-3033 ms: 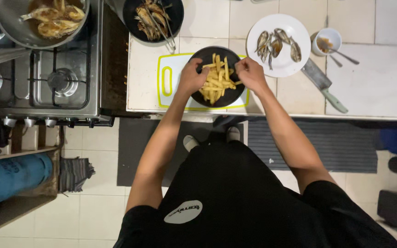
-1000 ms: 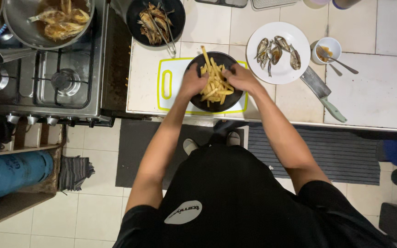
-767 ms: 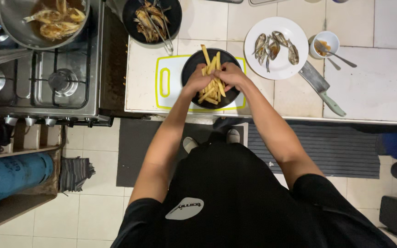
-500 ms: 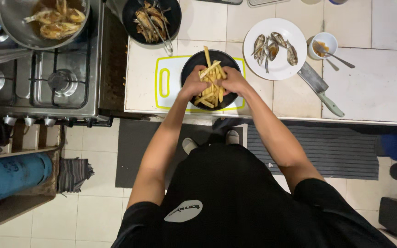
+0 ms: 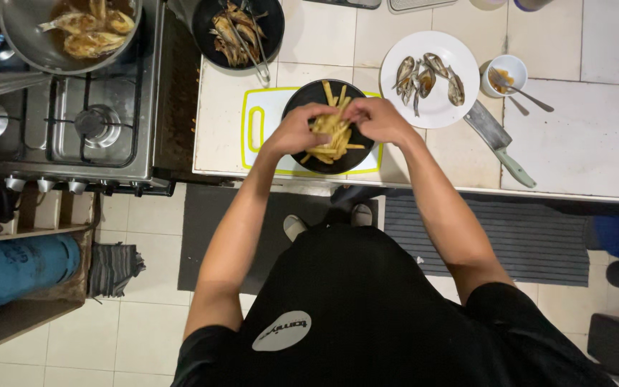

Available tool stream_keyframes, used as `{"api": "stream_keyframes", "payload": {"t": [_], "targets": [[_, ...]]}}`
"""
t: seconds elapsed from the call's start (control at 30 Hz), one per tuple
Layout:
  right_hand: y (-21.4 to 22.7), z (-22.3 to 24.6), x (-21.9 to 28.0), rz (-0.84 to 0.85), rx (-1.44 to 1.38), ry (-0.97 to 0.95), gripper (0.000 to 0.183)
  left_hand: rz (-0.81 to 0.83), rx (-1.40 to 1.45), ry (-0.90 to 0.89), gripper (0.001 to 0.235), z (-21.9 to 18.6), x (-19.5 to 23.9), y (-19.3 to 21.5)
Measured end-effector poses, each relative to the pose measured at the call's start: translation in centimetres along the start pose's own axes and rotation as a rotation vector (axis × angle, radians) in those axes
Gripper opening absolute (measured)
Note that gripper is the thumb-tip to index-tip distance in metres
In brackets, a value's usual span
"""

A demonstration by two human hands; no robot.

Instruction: The person slices a potato on a cutting board, transfers the pieces into a bowl, adds seasoning from containers, and tosses the potatoes by hand.

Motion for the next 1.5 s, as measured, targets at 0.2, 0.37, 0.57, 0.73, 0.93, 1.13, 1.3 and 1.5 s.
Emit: {"api": "stream_keyframes", "payload": {"t": [0.2, 0.37, 0.57, 0.73, 0.93, 1.13, 1.3, 1.5], "targets": [[1.5, -3.6, -1.4, -0.155, 0.188, -0.451, 0.045, -0.173, 0.15, 0.602, 0.079, 7.3, 0.7, 0.1], [-3.6, -4.0, -3.4, -0.062, -0.095, -0.491, 0.043, -0.147, 0.552, 0.642, 0.075, 11.0, -3.0, -4.3], [-4.6, -3.8, -4.0, -0.157, -0.251, -0.249, 0.032, -0.225, 0.604, 0.438, 0.053, 10.6, -4.8, -4.9], [-1.9, -0.2, -3.3, -0.268, -0.269, 0.07, 0.03, -0.435, 0.354, 0.303, 0.035, 7.1, -3.0, -2.9], [0.3, 1.4, -0.5, -0.127, -0.222, 0.057, 0.036, -0.245, 0.431, -0.097, 0.033, 2.3, -0.1, -1.0], [1.5, -1.0, 0.9, -0.178, 0.174, -0.275, 0.035, -0.365, -0.031, 0.265, 0.053, 6.1, 1.1, -1.0], [-3.2, -3.8, -0.2, -0.064, -0.241, -0.553, 0.062, -0.21, 0.063, 0.576, 0.079, 11.5, -1.9, -3.5], [-5.4, -5.7, -2.3, -0.054, -0.423, -0.391, 0.043, -0.158, 0.32, 0.458, 0.048, 10.8, -3.8, -6.1]]}}
Point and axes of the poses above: each hand's wrist, its own x-axis away from the middle knuckle, its own y-axis out of the back of the hand, z = x × y, the point moved 10 cm from there along -x, towards the middle knuckle, and after that the axes turned 8 degrees about y, right-handed, at the moved point
